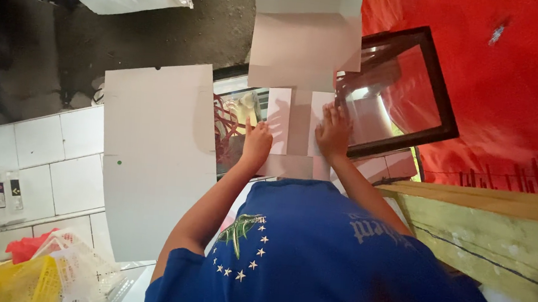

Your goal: The person assembles a flat cardboard sheet into a box on a glass display counter. They fold the side flaps, tuck the top flaps, and place a green product box inside. The person then folds the remaining flaps to close the box.

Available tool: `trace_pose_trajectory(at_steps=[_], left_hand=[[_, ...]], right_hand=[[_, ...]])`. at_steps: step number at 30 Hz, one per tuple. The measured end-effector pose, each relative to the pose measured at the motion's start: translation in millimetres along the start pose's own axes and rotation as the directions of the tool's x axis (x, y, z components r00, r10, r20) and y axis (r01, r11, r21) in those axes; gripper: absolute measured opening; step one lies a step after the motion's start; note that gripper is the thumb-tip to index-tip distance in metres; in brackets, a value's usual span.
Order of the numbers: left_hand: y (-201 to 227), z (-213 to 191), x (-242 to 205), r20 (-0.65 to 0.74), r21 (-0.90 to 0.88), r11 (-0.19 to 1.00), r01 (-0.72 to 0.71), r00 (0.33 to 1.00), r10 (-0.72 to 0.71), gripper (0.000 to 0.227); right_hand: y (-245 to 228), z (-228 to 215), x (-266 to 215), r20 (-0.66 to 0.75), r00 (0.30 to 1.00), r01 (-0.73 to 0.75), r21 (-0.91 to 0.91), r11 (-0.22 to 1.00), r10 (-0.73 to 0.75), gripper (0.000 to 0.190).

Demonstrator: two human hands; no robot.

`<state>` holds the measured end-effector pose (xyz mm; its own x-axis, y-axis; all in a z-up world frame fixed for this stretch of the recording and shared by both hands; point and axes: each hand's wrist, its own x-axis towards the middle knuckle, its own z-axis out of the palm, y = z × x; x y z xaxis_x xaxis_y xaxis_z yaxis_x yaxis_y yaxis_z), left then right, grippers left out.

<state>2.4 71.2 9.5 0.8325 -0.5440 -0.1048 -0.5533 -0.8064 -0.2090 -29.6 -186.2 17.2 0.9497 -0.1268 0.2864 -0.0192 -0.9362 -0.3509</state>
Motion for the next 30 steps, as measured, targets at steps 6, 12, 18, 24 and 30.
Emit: trace_pose_trajectory(at_steps=[6,12,18,24,30], left_hand=[[4,2,-36,-0.211,-0.249,0.969,-0.007,0.976,-0.047,0.022],[40,2,-77,-0.184,-0.297,0.948,0.113,0.968,-0.173,0.021],[39,-22,-95,-0.184,-0.488,0.863,0.132,0.951,-0.249,0.039],[3,-69,-106,-0.179,-0.686,0.643,0.341,0.777,-0.604,0.059],[23,18,-127,0.409,-0.858,0.140,0.495,0.821,-0.397,0.059]], right_hand=[[4,5,1,0.018,1.000,0.001,-0.028,1.000,-0.001,0.063],[-2,2,1,0.084,0.995,-0.039,-0.062,0.997,0.044,0.065],[0,4,-1,0.072,0.997,-0.016,-0.059,0.998,0.020,0.066],[5,6,0,0.078,0.997,-0.021,-0.060,0.998,0.026,0.065],[7,6,5,0.087,0.996,-0.033,-0.023,0.999,0.035,0.070]])
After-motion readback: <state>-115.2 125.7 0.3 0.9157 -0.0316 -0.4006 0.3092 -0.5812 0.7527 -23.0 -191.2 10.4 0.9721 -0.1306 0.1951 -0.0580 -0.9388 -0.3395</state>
